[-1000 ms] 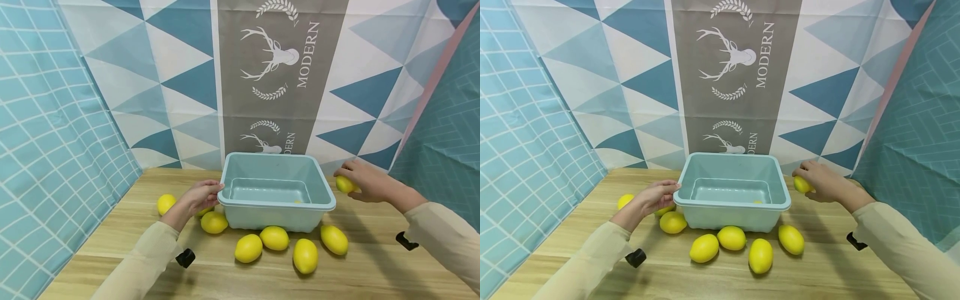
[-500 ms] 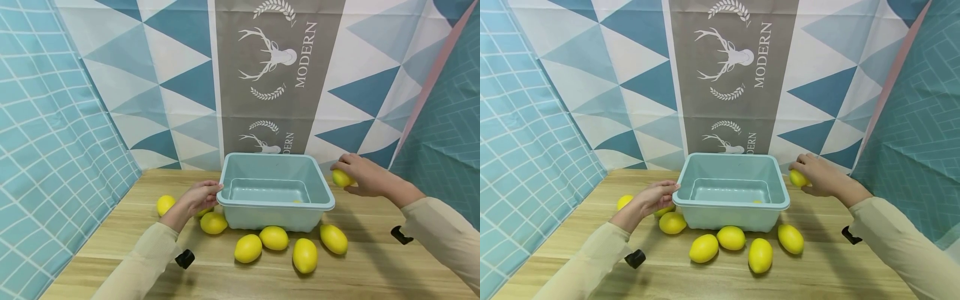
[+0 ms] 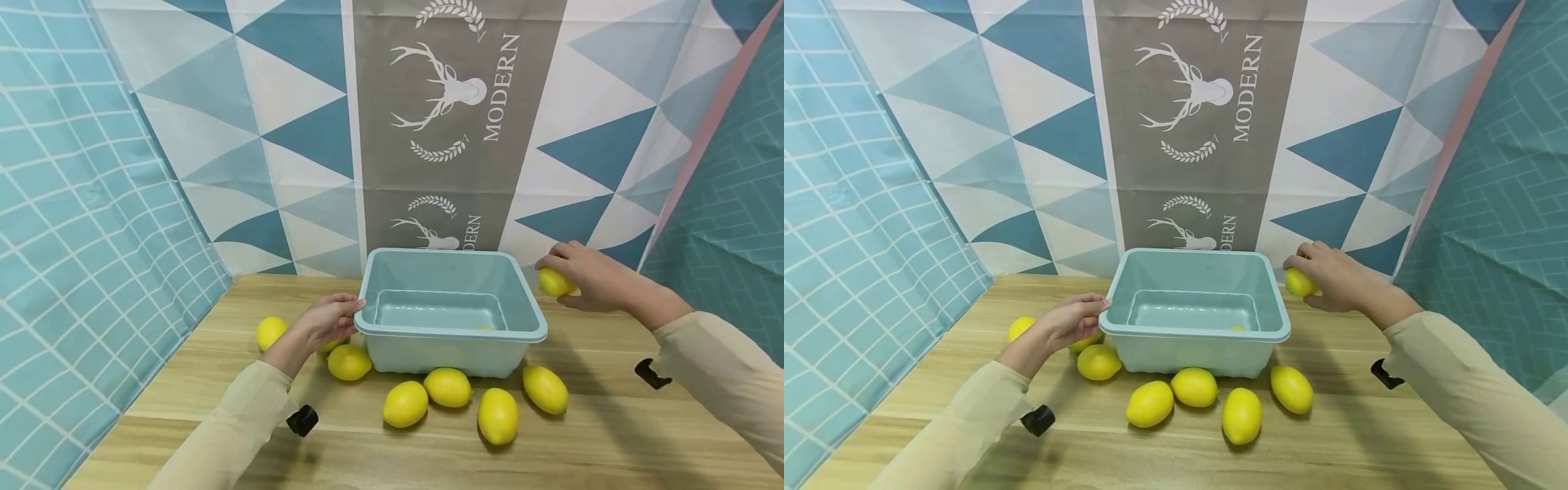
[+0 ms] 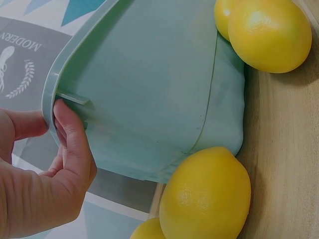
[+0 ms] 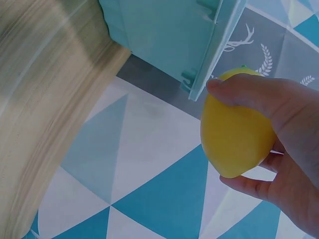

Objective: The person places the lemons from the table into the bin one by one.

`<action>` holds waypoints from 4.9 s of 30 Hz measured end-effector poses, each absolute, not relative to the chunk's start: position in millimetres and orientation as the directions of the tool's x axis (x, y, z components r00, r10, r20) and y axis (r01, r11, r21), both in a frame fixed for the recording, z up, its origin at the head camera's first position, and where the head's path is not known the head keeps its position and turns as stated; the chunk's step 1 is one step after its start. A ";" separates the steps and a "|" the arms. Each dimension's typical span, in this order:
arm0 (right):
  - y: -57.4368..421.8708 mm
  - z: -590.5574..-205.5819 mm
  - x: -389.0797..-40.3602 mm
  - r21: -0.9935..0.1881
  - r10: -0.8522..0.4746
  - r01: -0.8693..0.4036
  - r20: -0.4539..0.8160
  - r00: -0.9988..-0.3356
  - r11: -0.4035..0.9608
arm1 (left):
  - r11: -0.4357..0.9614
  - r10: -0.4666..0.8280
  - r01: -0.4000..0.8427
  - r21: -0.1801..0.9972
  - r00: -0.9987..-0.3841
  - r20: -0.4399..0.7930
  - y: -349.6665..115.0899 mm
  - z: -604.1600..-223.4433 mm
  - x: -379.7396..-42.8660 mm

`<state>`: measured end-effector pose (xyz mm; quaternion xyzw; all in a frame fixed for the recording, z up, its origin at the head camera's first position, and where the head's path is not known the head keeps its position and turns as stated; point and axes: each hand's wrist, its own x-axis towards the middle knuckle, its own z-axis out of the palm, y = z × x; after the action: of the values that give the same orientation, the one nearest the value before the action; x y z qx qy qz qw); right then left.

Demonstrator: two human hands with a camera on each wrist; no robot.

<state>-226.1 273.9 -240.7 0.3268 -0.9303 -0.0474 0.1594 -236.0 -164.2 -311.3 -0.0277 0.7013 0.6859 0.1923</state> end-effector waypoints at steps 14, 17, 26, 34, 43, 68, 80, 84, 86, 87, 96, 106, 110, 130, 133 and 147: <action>260.8 -230.0 -226.3 0.171 -0.637 -0.614 0.245 -0.731 0.771 | 0.054 0.222 -0.296 0.954 -0.928 -0.300 -163.6 -311.1 -236.9; 257.8 -229.1 -226.8 0.162 -0.640 -0.620 0.237 -0.731 0.768 | 0.055 0.217 -0.299 0.953 -0.928 -0.304 -163.3 -311.1 -236.9; 247.2 -229.8 -227.2 0.125 -0.671 -0.662 0.224 -0.707 0.739 | 0.069 0.205 -0.308 0.949 -0.927 -0.316 -162.2 -313.3 -236.0; 236.9 -230.0 -228.8 0.148 -0.692 -0.678 0.230 -0.684 0.720 | 0.079 0.203 -0.298 0.951 -0.929 -0.308 -162.5 -313.8 -236.6; 221.8 -227.4 -236.6 0.167 -0.718 -0.699 0.211 -0.663 0.695 | 0.068 0.205 -0.300 0.952 -0.929 -0.307 -162.3 -314.3 -236.2; 199.6 -222.2 -251.9 0.163 -0.720 -0.702 0.146 -0.678 0.694 | 0.087 0.180 -0.306 0.948 -0.931 -0.318 -162.8 -311.2 -235.2; 189.1 -227.2 -258.3 0.213 -0.749 -0.722 0.090 -0.657 0.659 | 0.101 0.170 -0.311 0.945 -0.931 -0.324 -161.2 -309.4 -235.8; 185.5 -229.3 -263.1 0.209 -0.756 -0.730 0.089 -0.648 0.650 | 0.098 0.164 -0.317 0.943 -0.930 -0.330 -161.1 -309.5 -235.7; 183.9 -229.7 -266.3 0.206 -0.759 -0.734 0.089 -0.644 0.647 | 0.097 0.161 -0.321 0.942 -0.929 -0.333 -160.8 -309.3 -235.6; 183.2 -229.8 -268.3 0.203 -0.763 -0.738 0.092 -0.640 0.643 | 0.095 0.162 -0.323 0.942 -0.928 -0.335 -160.6 -309.1 -235.5; 180.9 -228.2 -284.4 0.187 -0.761 -0.739 0.099 -0.641 0.647 | 0.105 0.159 -0.324 0.940 -0.928 -0.338 -159.8 -307.4 -235.7; 166.5 -233.2 -297.5 0.138 -0.727 -0.717 0.036 -0.686 0.683 | 0.105 0.144 -0.323 0.940 -0.931 -0.336 -161.0 -311.8 -234.7; 159.9 -235.9 -300.4 0.126 -0.725 -0.717 0.033 -0.688 0.686 | 0.102 0.149 -0.314 0.944 -0.933 -0.327 -160.5 -312.4 -234.1; 148.6 -242.2 -308.8 0.093 -0.714 -0.710 0.006 -0.700 0.698 | 0.097 0.164 -0.309 0.946 -0.933 -0.321 -160.9 -310.8 -234.3; 150.2 -241.2 -307.2 0.088 -0.705 -0.702 0.007 -0.709 0.707 | 0.099 0.168 -0.308 0.946 -0.932 -0.321 -159.9 -310.6 -234.1; 158.5 -226.4 -283.9 0.156 -0.724 -0.712 0.043 -0.688 0.685 | 0.095 0.157 -0.318 0.943 -0.931 -0.330 -161.1 -313.3 -232.9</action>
<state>-283.9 158.5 -226.4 0.3918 -0.9165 -0.0637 0.0505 -232.9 -161.1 -313.3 -0.0560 0.7186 0.6702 0.1773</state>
